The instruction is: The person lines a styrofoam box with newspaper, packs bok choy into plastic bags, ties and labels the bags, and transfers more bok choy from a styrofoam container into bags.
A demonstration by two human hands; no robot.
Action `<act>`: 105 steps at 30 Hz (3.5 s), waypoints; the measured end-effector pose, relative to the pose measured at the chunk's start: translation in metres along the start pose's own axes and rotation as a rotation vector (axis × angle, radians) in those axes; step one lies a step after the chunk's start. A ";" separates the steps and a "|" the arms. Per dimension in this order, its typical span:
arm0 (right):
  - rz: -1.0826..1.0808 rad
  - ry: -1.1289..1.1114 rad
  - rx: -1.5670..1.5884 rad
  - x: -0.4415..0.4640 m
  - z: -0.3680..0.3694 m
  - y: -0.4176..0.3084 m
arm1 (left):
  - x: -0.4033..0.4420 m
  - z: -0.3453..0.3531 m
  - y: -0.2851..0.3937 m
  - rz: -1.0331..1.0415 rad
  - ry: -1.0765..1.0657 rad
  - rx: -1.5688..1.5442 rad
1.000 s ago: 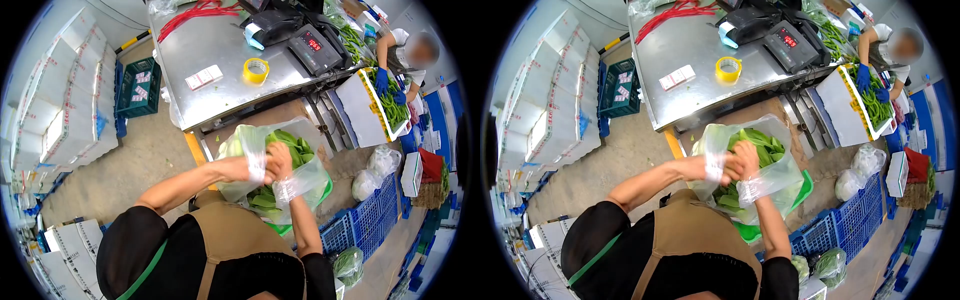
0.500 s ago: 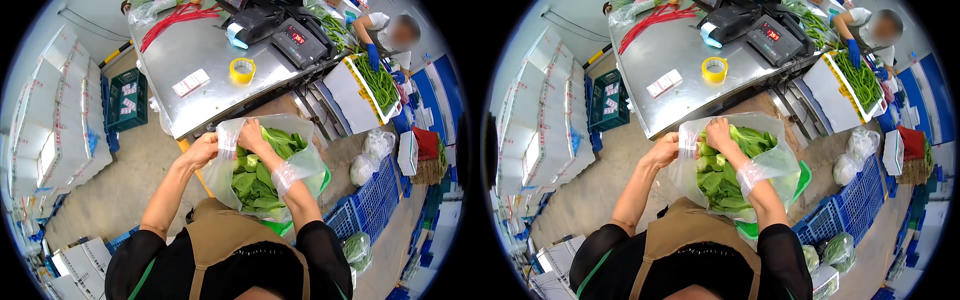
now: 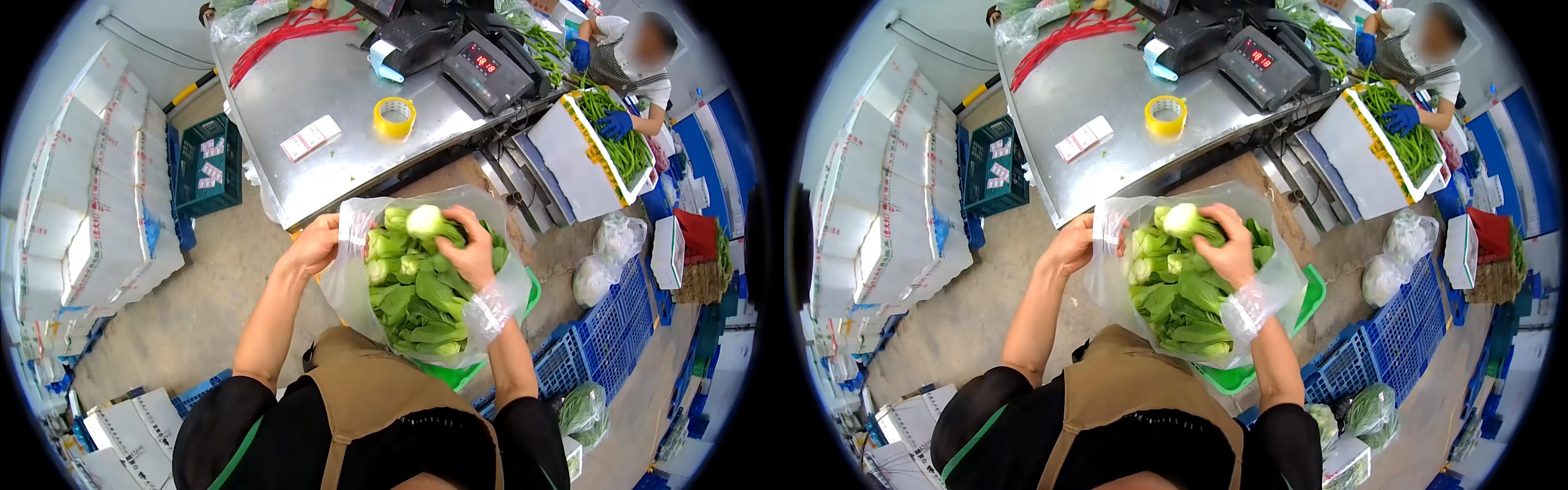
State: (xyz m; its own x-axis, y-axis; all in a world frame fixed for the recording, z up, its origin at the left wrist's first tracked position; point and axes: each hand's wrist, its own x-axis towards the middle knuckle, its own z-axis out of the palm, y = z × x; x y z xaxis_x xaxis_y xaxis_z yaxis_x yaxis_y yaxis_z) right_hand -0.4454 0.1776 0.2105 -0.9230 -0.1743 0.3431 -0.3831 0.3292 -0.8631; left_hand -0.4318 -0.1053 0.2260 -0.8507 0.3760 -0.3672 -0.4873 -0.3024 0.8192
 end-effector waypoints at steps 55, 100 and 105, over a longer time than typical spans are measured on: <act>0.508 0.157 0.208 -0.163 -0.145 -0.034 | -0.039 0.065 0.093 0.467 0.216 -0.153; -0.238 -0.187 -0.766 -0.023 0.054 0.029 | -0.006 0.038 -0.040 -0.009 -0.250 -0.108; -0.349 0.337 -0.711 -0.112 -0.042 -0.128 | -0.011 0.064 -0.039 -0.400 -0.182 -0.161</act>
State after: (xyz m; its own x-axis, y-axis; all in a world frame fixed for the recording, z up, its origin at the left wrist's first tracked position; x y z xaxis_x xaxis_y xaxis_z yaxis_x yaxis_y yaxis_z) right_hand -0.2942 0.1945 0.2981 -0.6669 -0.1261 0.7344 -0.4755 0.8308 -0.2892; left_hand -0.3908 -0.0411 0.2262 -0.5482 0.6342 -0.5452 -0.8067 -0.2290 0.5448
